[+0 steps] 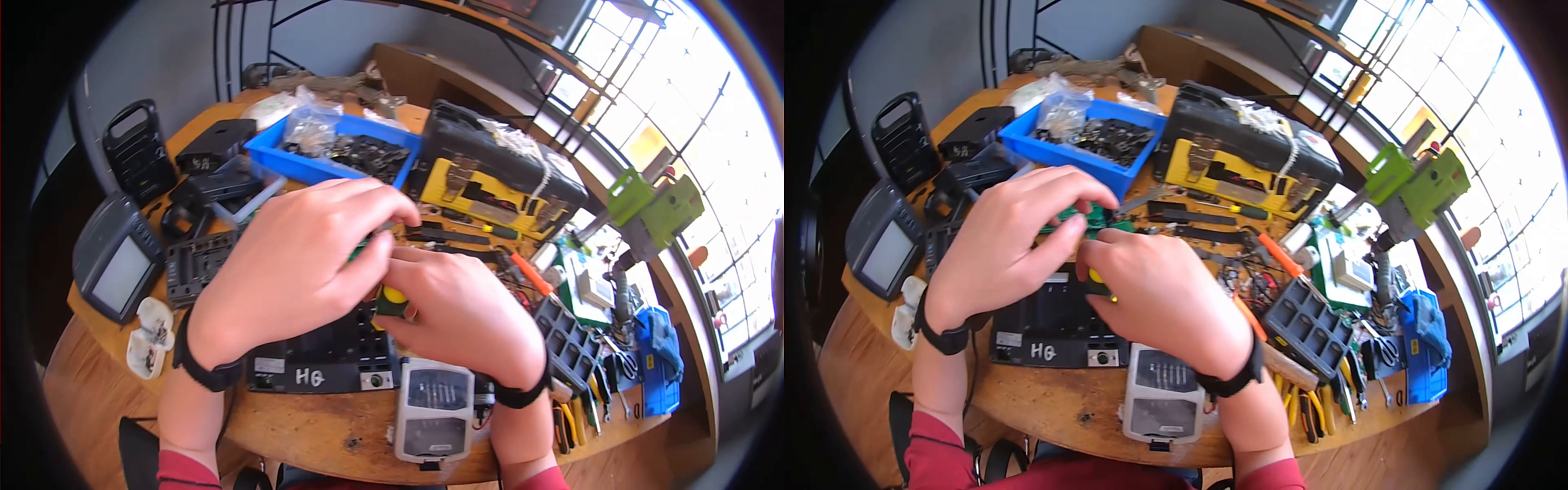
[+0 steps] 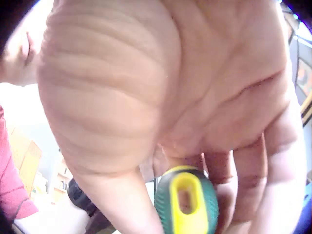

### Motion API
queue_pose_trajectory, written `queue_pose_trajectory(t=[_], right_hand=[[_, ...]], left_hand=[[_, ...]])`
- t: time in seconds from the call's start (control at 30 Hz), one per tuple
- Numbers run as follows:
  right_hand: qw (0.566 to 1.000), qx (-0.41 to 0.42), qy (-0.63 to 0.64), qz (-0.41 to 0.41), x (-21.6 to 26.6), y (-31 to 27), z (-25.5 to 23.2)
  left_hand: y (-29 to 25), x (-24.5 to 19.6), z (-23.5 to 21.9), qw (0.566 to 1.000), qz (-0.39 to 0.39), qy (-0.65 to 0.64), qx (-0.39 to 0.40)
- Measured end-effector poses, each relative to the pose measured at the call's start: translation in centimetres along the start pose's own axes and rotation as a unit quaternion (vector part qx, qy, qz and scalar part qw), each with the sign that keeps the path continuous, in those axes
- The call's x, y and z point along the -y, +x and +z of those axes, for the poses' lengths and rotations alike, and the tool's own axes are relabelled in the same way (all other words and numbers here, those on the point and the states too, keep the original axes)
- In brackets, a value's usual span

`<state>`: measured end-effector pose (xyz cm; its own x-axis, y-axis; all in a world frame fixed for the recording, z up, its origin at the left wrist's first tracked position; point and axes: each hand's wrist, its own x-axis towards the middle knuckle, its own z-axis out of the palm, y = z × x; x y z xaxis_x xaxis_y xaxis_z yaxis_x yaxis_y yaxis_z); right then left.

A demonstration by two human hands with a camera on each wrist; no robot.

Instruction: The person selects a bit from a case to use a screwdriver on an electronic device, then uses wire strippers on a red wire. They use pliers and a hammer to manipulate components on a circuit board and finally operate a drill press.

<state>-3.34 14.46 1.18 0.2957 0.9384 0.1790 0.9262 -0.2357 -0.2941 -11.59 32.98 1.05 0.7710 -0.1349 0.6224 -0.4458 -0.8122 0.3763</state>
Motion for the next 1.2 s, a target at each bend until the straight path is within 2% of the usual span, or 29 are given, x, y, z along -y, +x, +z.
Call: queue_pose_trajectory(t=[0.07,0.13,0.2,0.27,0.33,0.5,0.57,0.6,0.67,0.77,0.9,0.97,1.1,1.2], right_hand=[[0.992,0.012,-0.081,0.092,0.9,0.5,0.0],[0.992,-0.018,-0.077,0.097,0.4,0.4,0.8],[0.996,-0.073,-0.031,0.042,0.1,0.4,1.2],[0.997,-0.061,-0.029,0.033,-0.2,0.3,0.9],[0.998,-0.030,0.027,-0.041,-0.4,-0.3,-0.1],[1.000,-0.001,0.020,0.003,-0.3,-0.6,-0.3],[0.995,-0.052,-0.048,0.064,0.0,-0.4,0.1],[0.995,-0.052,-0.048,0.064,-0.1,-0.4,0.1],[0.998,-0.068,-0.003,0.005,-0.5,-0.4,0.0],[0.999,-0.033,0.002,-0.005,-0.9,-0.3,0.0],[0.999,-0.033,-0.013,-0.003,-0.9,-0.4,0.1],[1.000,0.009,0.021,-0.014,-0.4,-0.8,-0.8],[0.999,0.012,0.033,-0.019,-0.7,-0.9,-0.4],[0.999,-0.031,-0.003,-0.013,-0.7,-0.8,0.0]], left_hand=[[0.1,0.0,0.0,1.000,0.001,-0.001,-0.005],[0.1,-0.2,-0.2,1.000,-0.013,0.006,-0.004],[0.2,-0.3,-0.4,1.000,-0.022,0.007,0.003],[0.2,-0.3,-0.4,1.000,-0.023,0.001,-0.006],[0.1,-0.1,-0.4,1.000,-0.023,0.004,-0.007],[0.1,0.0,-0.1,1.000,-0.012,0.007,-0.006],[0.0,0.0,0.1,1.000,-0.011,0.004,-0.012],[0.1,0.0,0.0,1.000,-0.011,0.004,-0.012],[0.1,-0.1,-0.2,1.000,-0.018,0.005,-0.001],[0.1,0.0,-0.2,1.000,-0.019,0.001,-0.002],[0.0,0.0,-0.1,1.000,-0.013,0.007,-0.008],[0.0,0.0,-0.1,1.000,-0.014,0.004,-0.010],[0.0,0.0,0.0,1.000,-0.012,0.006,-0.011],[0.0,0.0,0.0,1.000,-0.014,0.010,-0.007]])
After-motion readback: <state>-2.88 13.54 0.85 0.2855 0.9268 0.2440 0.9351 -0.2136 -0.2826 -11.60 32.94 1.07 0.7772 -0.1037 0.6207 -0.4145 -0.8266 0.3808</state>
